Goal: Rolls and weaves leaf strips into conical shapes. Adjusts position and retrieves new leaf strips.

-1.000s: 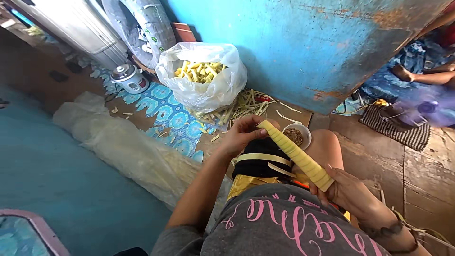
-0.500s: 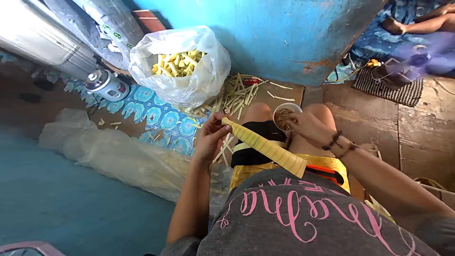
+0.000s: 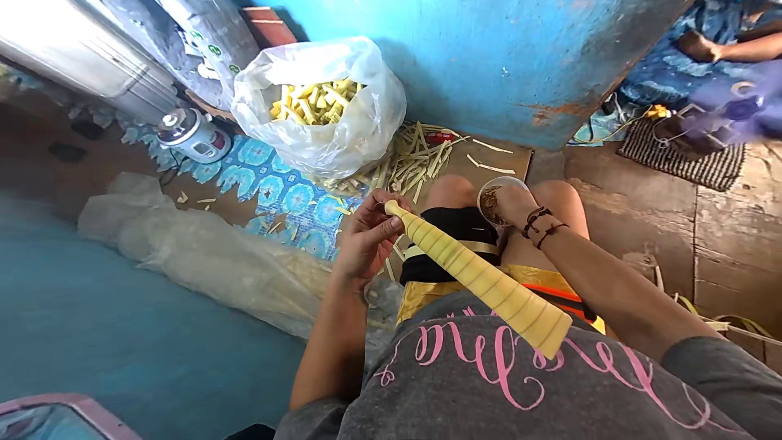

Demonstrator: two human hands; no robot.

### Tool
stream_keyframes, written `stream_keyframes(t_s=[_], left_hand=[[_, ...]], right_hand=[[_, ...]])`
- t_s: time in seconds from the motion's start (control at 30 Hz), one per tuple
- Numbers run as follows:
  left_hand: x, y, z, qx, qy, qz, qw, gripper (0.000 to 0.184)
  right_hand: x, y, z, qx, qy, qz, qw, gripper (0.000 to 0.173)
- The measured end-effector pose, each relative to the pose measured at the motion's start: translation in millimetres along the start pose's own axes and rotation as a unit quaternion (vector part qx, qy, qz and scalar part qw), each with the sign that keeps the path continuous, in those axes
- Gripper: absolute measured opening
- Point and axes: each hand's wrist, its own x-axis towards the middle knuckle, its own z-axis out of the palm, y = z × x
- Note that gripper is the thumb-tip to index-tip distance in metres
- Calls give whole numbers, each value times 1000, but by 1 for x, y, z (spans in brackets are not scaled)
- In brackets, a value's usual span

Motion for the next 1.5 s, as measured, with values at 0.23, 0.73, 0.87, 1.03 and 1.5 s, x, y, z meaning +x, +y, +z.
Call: stream_keyframes(t_s=[0.23,0.73,0.87,1.03,1.5], left_hand=[[3,4,12,-49,-50,4,998,17],[12,-9,37,-108,-160,-70,979,14],[16,-8,43,-106,-174,-83,976,12],[19,-7,50,-105,-173,-89,975,11],[15,-4,45,-100,-168,-83,977,13]], right_hand=[[19,16,10,34,9,-49,998,19],[-22,25,-27,232,149,-175,945,7],[-32,12,-38,244,148,-158,945,8],[9,6,-16,113,80,-98,985,15],[19,18,-11,165,76,-101,978,14]])
